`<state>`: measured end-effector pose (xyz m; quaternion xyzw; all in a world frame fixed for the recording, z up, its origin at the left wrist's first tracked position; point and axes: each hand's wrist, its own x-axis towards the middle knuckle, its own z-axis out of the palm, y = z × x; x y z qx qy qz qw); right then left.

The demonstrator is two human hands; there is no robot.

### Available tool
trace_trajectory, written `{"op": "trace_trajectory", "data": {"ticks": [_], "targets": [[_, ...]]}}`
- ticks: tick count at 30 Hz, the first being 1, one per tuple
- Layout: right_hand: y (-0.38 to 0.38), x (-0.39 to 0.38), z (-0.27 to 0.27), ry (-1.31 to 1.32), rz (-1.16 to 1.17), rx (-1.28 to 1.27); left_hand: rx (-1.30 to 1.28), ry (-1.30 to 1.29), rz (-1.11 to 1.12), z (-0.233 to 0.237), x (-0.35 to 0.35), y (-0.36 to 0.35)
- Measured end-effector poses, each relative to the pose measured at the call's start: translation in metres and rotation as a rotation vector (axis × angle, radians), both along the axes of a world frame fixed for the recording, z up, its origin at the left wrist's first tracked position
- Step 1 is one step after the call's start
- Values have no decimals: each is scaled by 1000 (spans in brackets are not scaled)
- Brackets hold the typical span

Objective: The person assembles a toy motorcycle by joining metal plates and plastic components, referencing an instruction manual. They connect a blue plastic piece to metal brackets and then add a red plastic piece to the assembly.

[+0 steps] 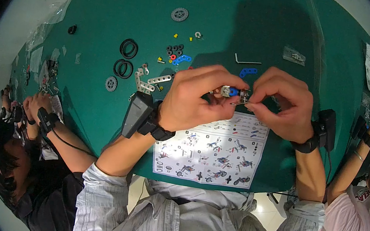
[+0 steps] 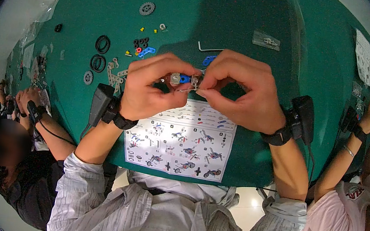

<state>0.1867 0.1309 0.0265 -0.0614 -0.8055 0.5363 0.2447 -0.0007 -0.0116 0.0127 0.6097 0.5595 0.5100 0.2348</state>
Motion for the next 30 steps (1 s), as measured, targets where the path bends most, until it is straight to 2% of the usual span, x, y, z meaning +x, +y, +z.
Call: {"op": "trace_trajectory", "data": {"ticks": [7,13,22,25,30], "targets": [[1,0,7,19,-7,165,16,-10,9,-1,0,2],[-2,0,6,-47,-38,14,95,94,81,2,3,1],[-3,1,11,37,-73,309,10,-23,54,1,3,1],[0,2,12,21,-40,323,17,-20,41,0,2,1],[0,1,11,-10,-43,210,52,39,88,3,5,1]]}}
